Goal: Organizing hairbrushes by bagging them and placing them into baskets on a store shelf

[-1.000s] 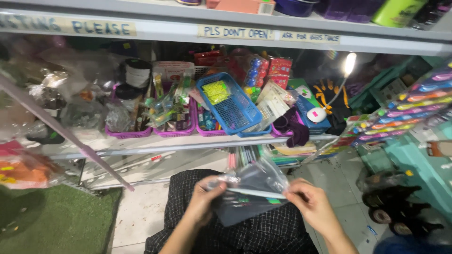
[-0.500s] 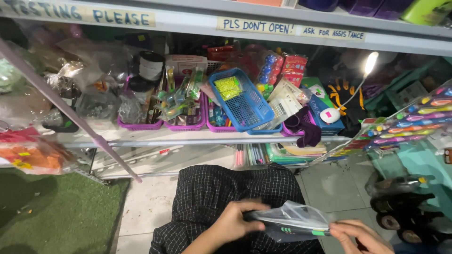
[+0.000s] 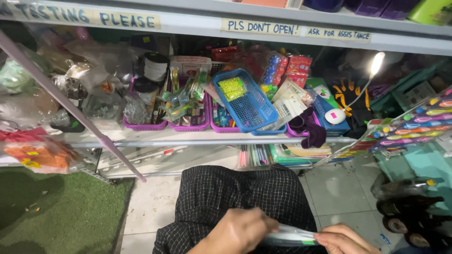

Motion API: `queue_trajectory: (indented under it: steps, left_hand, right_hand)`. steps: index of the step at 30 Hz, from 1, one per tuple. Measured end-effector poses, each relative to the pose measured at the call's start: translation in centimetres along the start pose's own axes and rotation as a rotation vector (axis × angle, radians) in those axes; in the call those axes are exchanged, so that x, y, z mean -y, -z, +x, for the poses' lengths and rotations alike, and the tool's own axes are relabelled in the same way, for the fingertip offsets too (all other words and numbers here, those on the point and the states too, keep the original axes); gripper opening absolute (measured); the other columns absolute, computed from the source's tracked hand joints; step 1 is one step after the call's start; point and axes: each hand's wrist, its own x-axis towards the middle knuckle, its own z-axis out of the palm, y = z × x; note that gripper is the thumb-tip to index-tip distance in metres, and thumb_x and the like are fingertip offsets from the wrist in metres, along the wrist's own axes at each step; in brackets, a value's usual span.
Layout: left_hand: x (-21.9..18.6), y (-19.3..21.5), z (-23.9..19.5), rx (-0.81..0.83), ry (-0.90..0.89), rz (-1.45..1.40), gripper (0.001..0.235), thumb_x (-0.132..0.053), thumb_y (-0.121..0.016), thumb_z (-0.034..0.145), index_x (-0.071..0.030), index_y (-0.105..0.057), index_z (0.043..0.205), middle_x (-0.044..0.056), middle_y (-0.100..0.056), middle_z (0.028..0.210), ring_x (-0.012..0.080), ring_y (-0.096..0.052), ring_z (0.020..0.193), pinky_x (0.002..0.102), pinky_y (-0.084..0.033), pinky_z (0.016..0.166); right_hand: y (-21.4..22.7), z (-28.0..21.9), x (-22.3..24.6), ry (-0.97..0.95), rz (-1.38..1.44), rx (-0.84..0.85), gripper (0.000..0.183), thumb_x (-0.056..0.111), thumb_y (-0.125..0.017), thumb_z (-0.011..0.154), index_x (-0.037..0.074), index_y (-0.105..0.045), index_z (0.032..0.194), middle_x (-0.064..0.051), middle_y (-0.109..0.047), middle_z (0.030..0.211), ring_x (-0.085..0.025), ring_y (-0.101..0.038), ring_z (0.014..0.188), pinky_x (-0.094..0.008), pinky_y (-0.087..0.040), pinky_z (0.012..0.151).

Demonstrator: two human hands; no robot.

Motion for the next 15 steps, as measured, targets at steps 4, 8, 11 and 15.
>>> queue_trajectory:
  steps: [4,8,11,15]
  left_hand:
    - [-0.7,-0.9,0.1,-0.004,-0.078,0.169,0.007,-0.001,-0.063,0.088,0.0,-0.062,0.095,0.011,-0.055,0.091,0.0253,-0.058,0.081,0.039,-0.05,0.078]
    - [0.2,-1.6,-0.1,-0.042,-0.002,0.108,0.013,0.005,-0.067,0.082,-0.001,-0.059,0.091,0.012,-0.062,0.092,0.0237,-0.062,0.082,0.034,-0.054,0.078]
    - [-0.1,-0.9,-0.2,0.035,-0.143,0.215,0.007,-0.006,-0.062,0.091,-0.001,-0.062,0.096,0.011,-0.056,0.086,0.0238,-0.057,0.07,0.034,-0.051,0.067]
    - [-0.1,-1.2,-0.2,0.097,-0.217,0.278,0.012,-0.006,-0.063,0.091,0.001,-0.064,0.102,0.012,-0.055,0.091,0.0252,-0.06,0.08,0.035,-0.051,0.075]
  right_hand:
    - [-0.7,-0.3,1.0,-0.085,-0.092,0.012,0.021,0.019,-0.066,0.078,0.017,-0.075,0.097,0.0,-0.071,0.1,-0.006,-0.078,0.082,-0.019,-0.065,0.071]
    - [-2.4,2.1,4.9,-0.026,-0.131,-0.316,0.016,0.008,-0.074,0.066,0.016,-0.075,0.08,0.002,-0.074,0.085,-0.004,-0.073,0.066,-0.015,-0.061,0.06]
    - [-3.5,2.6,7.4,-0.258,-0.031,-0.308,0.025,0.012,-0.079,0.06,0.018,-0.08,0.085,-0.001,-0.075,0.088,-0.012,-0.075,0.074,-0.025,-0.059,0.068]
    - [-3.0,5.9,13.5,-0.196,0.055,-0.305,0.068,0.005,-0.087,0.04,0.009,-0.07,0.105,-0.008,-0.078,0.103,-0.018,-0.076,0.1,-0.033,-0.057,0.093]
